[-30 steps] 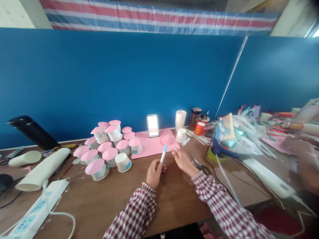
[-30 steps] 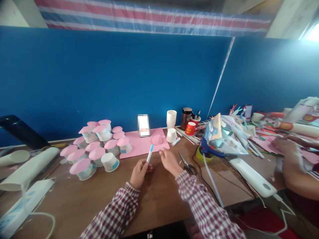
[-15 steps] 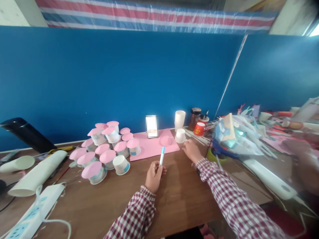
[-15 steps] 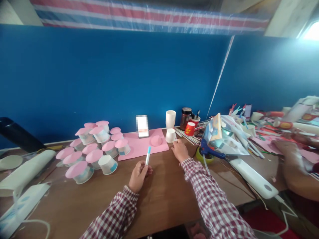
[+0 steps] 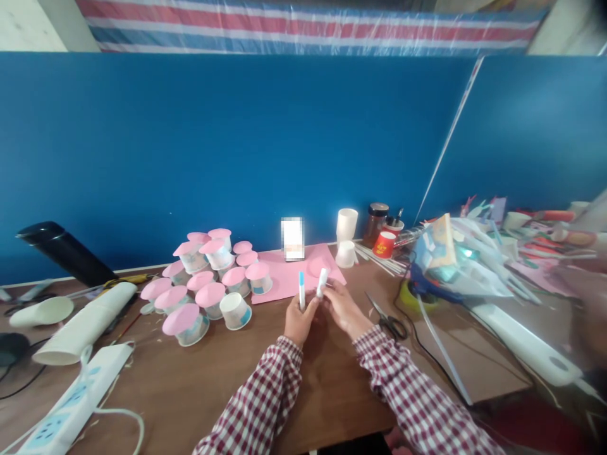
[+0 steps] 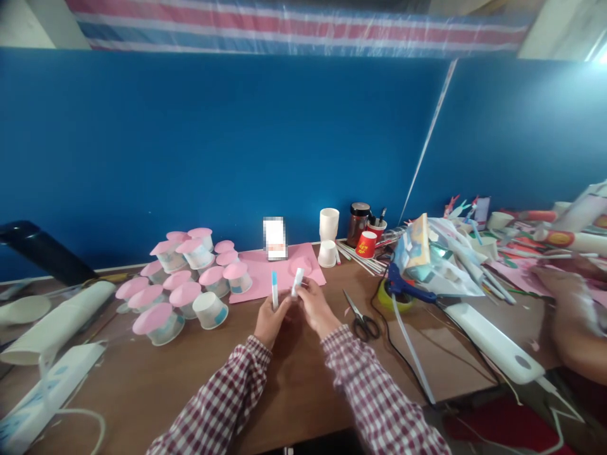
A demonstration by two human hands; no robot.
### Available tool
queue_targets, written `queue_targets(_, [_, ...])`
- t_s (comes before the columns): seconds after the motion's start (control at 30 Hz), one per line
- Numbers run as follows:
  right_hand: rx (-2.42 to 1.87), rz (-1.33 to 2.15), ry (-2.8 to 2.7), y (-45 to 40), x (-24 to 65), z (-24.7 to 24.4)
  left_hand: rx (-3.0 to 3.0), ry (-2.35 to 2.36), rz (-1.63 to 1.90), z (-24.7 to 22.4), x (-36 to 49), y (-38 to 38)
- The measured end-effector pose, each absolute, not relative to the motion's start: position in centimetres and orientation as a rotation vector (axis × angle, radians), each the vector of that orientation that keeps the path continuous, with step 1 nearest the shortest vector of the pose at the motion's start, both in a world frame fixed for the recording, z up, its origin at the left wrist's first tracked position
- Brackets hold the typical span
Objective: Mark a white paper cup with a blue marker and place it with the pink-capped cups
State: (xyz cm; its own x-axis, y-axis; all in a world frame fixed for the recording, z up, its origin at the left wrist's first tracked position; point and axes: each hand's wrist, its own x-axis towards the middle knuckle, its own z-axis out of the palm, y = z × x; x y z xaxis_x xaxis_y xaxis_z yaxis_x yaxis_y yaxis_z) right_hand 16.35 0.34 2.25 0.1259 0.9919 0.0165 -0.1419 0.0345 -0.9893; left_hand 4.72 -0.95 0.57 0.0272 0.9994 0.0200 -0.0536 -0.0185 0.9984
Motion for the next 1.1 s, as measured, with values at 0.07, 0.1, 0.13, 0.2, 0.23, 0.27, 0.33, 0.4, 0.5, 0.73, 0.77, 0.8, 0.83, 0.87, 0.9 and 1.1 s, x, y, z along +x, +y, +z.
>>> queue_targets(0.07, [-1.069, 1.227, -0.982, 0.7, 14.9, 2.2, 1.235, 1.162, 1.254, 0.5, 4.5, -0.1])
queue_targets(0.1, [-1.040, 1.251, -0.966, 0.9, 14.5, 2.2, 1.254, 1.180, 1.262, 0.4, 4.3, 0.4])
queue_targets(0.13, [-1.015, 1.271, -0.954, 1.1, 14.2, 2.1, 1.265, 1.200, 1.264, 0.3, 4.0, 0.8])
queue_targets(0.2, [-0.978, 1.296, -0.938, 1.4, 13.9, 1.8, 1.258, 1.236, 1.271, 0.1, 3.7, 1.4])
queue_targets(0.23, [-0.966, 1.299, -0.934, 1.6, 13.9, 1.6, 1.246, 1.249, 1.274, 0.0, 3.6, 1.6])
queue_targets(0.27, [-0.959, 1.298, -0.930, 1.7, 14.0, 1.4, 1.232, 1.259, 1.278, 0.0, 3.6, 1.8])
queue_targets(0.33, [-0.953, 1.287, -0.928, 2.0, 14.2, 1.0, 1.223, 1.261, 1.273, 0.0, 3.6, 1.8])
queue_targets(0.4, [-0.953, 1.281, -0.931, 2.3, 14.6, 0.7, 1.247, 1.246, 1.253, 0.2, 3.6, 1.7])
queue_targets(0.5, [-0.955, 1.318, -0.961, 2.4, 15.0, 0.7, 1.225, 1.253, 1.276, 0.6, 3.4, 1.4])
queue_targets(0.73, [-0.950, 1.425, -1.081, 1.7, 14.0, 0.3, 1.128, 1.070, 1.264, 0.0, 2.6, 2.0])
queue_targets(0.77, [-0.946, 1.423, -1.108, 1.6, 13.8, 0.2, 1.112, 1.031, 1.252, -0.2, 2.6, 2.1])
queue_targets(0.8, [-0.946, 1.420, -1.132, 1.5, 13.7, 0.2, 1.088, 1.002, 1.249, -0.3, 2.6, 2.2])
queue_targets(0.83, [-0.952, 1.421, -1.151, 1.5, 13.8, 0.2, 1.061, 0.987, 1.251, -0.4, 2.6, 2.3])
queue_targets(0.87, [-0.970, 1.423, -1.161, 1.4, 13.9, 0.3, 1.037, 0.988, 1.258, -0.4, 2.6, 2.4])
queue_targets(0.9, [-0.998, 1.427, -1.160, 1.4, 14.2, 0.4, 1.015, 1.001, 1.272, -0.4, 2.6, 2.4])
queue_targets(1.1, [-1.079, 1.515, -1.193, 1.3, 16.0, 0.7, 0.883, 1.033, 1.313, 0.2, 2.3, 2.4])
